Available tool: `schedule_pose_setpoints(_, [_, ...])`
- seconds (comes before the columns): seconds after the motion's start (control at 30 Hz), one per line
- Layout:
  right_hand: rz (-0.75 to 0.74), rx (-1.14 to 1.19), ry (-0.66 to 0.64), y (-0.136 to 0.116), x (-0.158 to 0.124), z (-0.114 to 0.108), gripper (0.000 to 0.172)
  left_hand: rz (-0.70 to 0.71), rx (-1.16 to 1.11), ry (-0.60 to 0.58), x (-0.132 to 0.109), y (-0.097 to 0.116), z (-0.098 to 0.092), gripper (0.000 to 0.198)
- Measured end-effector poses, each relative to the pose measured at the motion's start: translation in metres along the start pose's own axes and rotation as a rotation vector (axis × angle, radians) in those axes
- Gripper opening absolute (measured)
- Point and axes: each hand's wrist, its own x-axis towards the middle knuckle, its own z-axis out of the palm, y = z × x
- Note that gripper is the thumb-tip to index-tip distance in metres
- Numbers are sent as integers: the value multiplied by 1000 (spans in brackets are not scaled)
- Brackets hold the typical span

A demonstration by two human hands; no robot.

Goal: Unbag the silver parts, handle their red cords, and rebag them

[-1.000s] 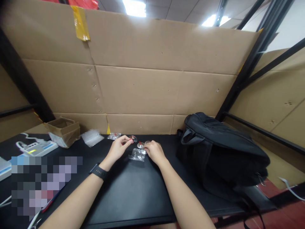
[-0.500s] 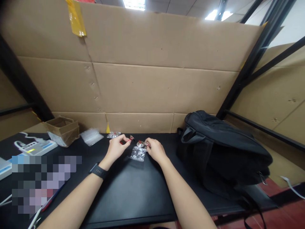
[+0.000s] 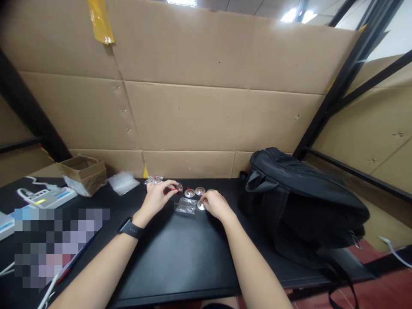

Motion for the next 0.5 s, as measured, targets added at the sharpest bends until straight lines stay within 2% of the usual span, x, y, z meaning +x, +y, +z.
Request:
schedule_pose_setpoints(0.3, [79, -120, -9, -6, 0, 1, 18, 86, 85, 0, -1, 1, -4, 18])
schedule_pose_setpoints(0.5, [45, -166, 42, -9, -3, -3, 15, 137, 157, 89, -3, 9, -6, 16])
